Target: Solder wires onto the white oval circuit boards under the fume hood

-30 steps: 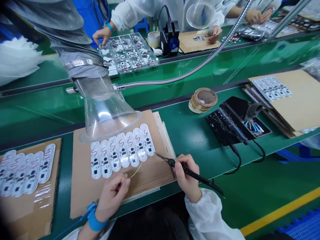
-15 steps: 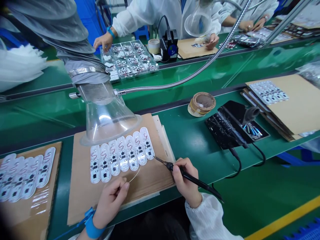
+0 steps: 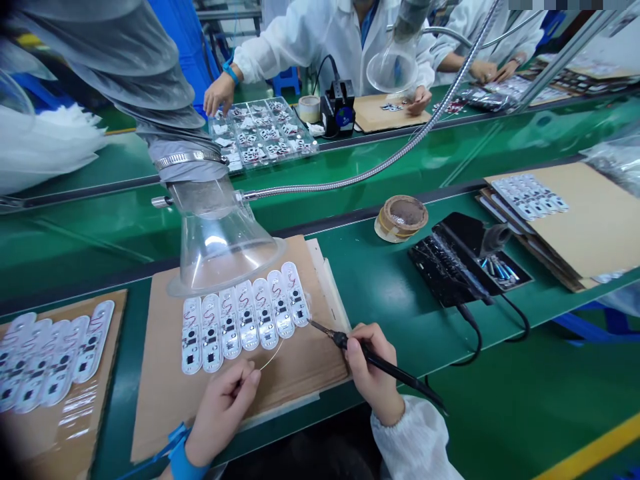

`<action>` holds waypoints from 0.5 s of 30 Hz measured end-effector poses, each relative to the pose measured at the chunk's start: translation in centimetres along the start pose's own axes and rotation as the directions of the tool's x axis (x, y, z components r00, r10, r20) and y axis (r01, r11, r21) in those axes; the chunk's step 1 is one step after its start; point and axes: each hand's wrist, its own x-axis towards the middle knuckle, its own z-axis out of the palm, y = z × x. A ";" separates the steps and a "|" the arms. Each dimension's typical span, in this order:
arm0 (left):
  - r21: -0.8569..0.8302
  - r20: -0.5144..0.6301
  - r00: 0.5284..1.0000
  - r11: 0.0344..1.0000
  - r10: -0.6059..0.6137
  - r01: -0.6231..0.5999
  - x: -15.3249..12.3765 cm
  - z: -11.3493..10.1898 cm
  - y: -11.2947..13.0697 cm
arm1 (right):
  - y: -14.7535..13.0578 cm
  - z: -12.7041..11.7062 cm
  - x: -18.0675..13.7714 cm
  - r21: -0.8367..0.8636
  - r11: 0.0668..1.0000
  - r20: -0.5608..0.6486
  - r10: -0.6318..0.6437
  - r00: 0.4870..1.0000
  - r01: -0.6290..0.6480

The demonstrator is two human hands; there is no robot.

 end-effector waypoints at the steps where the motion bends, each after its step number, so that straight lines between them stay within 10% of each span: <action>1: -0.003 -0.001 1.000 1.000 -0.003 0.003 0.0 0.0 -0.1 | 0.0 0.0 0.0 0.002 1.000 0.004 0.000 1.000 0.000; 15: 0.060 0.003 1.000 0.998 -0.008 0.008 0.1 0.1 0.0 | 0.4 -0.3 -0.1 -0.048 0.999 0.066 0.018 0.998 -0.015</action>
